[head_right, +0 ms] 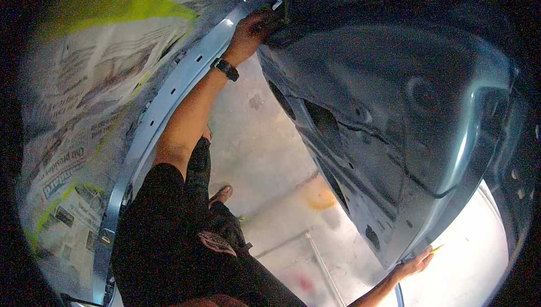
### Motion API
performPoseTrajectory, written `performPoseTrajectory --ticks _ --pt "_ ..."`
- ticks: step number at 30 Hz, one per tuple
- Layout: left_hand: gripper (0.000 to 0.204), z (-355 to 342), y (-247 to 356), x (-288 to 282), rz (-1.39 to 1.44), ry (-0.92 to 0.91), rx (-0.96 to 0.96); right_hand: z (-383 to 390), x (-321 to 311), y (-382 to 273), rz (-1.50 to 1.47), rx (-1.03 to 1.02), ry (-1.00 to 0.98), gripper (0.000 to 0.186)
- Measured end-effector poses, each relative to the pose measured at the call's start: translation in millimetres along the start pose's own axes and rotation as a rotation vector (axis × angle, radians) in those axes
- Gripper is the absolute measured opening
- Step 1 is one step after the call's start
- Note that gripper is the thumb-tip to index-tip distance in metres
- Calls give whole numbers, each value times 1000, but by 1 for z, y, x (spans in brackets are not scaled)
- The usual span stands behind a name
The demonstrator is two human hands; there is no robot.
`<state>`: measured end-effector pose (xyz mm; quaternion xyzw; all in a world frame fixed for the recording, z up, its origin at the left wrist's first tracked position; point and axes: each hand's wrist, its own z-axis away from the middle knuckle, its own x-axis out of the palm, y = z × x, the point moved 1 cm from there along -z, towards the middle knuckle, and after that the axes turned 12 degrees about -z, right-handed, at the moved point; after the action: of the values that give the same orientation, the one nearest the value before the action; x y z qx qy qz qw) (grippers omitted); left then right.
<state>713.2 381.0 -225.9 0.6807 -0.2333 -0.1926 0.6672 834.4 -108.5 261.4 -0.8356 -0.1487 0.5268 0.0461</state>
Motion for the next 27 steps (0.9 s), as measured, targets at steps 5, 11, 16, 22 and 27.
performPoseTrajectory --ticks 5,11,16,22,27 --pt "19 -1 3 -3 -347 87 146 4 2 -5 -48 -4 8 45" --pt "16 -6 6 1 -265 66 167 0 -3 2 -42 9 -54 45" --pt "17 -5 -13 9 -216 -15 122 -5 -4 11 -15 39 -28 40" --pt "17 -12 -20 12 -204 -31 166 -2 -1 6 -73 48 -8 39" --pt "22 -16 -16 14 -226 -81 171 -5 -5 16 -22 -22 -11 39"
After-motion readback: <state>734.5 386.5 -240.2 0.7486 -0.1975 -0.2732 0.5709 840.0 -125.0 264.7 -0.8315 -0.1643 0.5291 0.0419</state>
